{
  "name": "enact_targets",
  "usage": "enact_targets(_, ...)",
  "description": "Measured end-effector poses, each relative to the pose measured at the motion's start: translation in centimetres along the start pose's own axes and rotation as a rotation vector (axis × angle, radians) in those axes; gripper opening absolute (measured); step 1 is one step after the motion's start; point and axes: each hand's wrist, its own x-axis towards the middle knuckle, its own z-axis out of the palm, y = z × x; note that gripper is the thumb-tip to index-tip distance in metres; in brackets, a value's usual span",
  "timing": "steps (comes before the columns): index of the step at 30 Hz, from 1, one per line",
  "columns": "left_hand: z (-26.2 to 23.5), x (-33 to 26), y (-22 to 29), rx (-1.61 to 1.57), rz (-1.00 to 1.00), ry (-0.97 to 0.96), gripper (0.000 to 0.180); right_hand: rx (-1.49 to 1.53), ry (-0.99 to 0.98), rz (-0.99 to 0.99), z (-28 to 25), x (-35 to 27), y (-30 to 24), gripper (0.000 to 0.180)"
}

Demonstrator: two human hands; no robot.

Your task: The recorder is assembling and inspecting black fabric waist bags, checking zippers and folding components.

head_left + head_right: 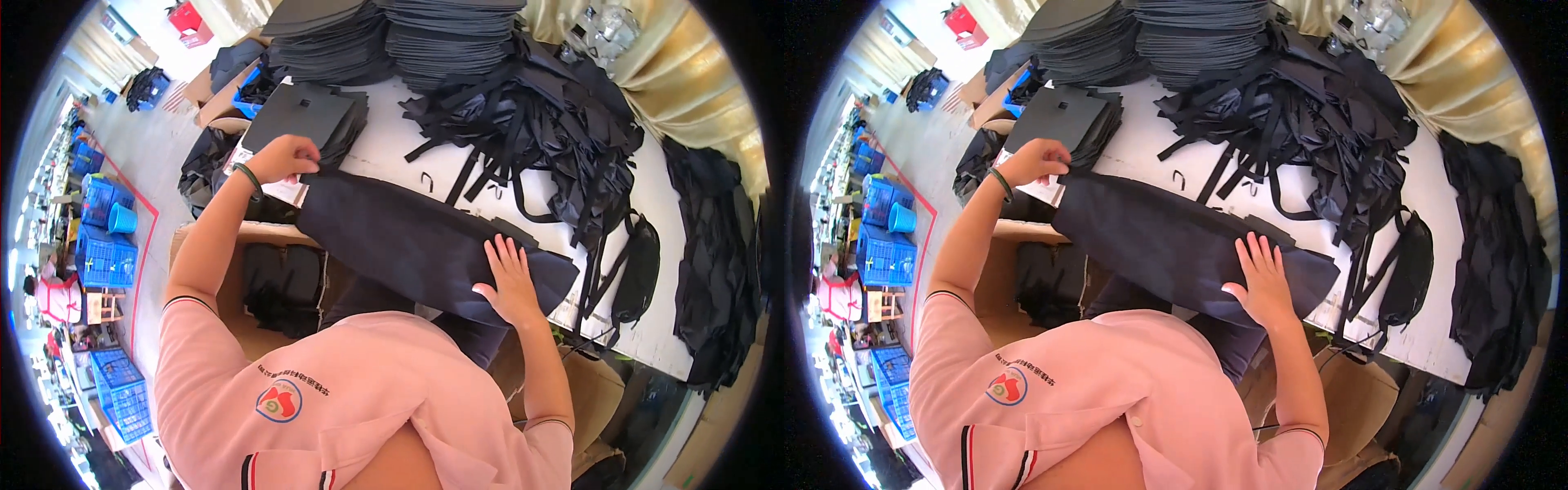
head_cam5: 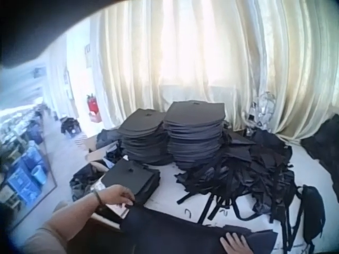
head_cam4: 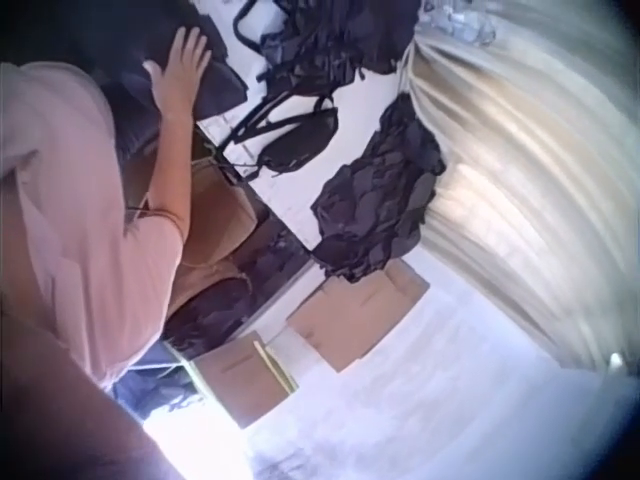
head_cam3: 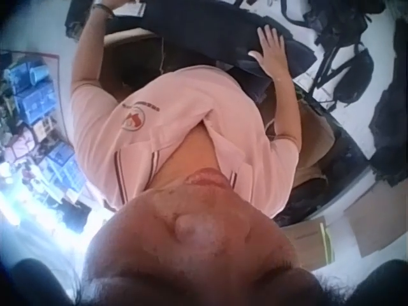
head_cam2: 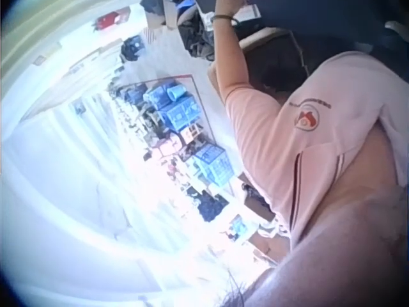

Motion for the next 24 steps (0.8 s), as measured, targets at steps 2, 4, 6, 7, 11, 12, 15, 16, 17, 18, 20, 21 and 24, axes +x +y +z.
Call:
enact_targets(2, 0.6, -1.3, 4.0, -0.103, 0.081, 0.096, 0.017, 0.050, 0.128, -0.042, -2.0, 1.4, -0.4, 0.075)
enact_targets(4, 2.8, -1.7, 6.2, -0.100, 0.275, 0.233, 0.016, 0.258, 0.406, -0.049, -4.9, 3.8, -2.4, 0.063)
enact_targets(6, 5.6, -1.6, 8.8, -0.040, 0.458, 0.345, 0.017, 0.801, 0.358, -0.042, -6.5, 6.8, -6.4, 0.065)
enact_targets(7, 7.5, -2.0, 10.7, -0.021, 0.469, 0.373, 0.018, 1.249, 0.247, -0.013, -6.5, 8.4, -8.6, 0.065)
enact_targets(11, 11.6, -1.9, 13.8, -0.232, 0.748, 0.348, 0.022, 1.571, -0.036, -0.134, -3.7, 12.5, -11.2, 0.048)
enact_targets(12, 11.0, -2.0, 13.2, -0.187, 0.620, 0.323, 0.022, 1.453, 0.006, -0.041, -3.5, 12.2, -10.6, 0.031)
enact_targets(15, 6.1, 0.6, 7.8, 0.066, 0.542, 0.580, 0.038, 1.320, 0.078, 0.095, -3.3, 10.8, -8.1, 0.013)
enact_targets(16, 3.6, 1.8, 4.4, 0.317, 0.559, 0.716, 0.051, 1.311, 0.113, 0.142, -3.1, 10.5, -7.6, 0.011)
enact_targets(17, 2.1, 2.3, 1.0, 0.347, 0.485, 0.753, 0.062, 1.316, 0.111, 0.136, -2.8, 10.5, -7.5, 0.011)
enact_targets(18, 1.4, 2.6, -2.4, 0.464, 0.320, 0.701, 0.065, 1.332, 0.100, 0.125, -2.6, 10.5, -7.2, 0.012)
enact_targets(20, 0.7, 2.6, -4.7, 0.489, 0.254, 0.579, 0.065, 1.286, 0.087, 0.100, -2.7, 10.3, -7.1, 0.015)
enact_targets(21, 0.3, 2.8, -5.2, 0.513, 0.180, 0.461, 0.065, 1.285, 0.094, 0.099, -2.6, 10.3, -7.0, 0.015)
enact_targets(24, -0.4, 3.1, -5.0, 0.458, 0.179, 0.448, 0.060, 1.277, 0.078, 0.046, -2.5, 10.2, -7.1, 0.026)
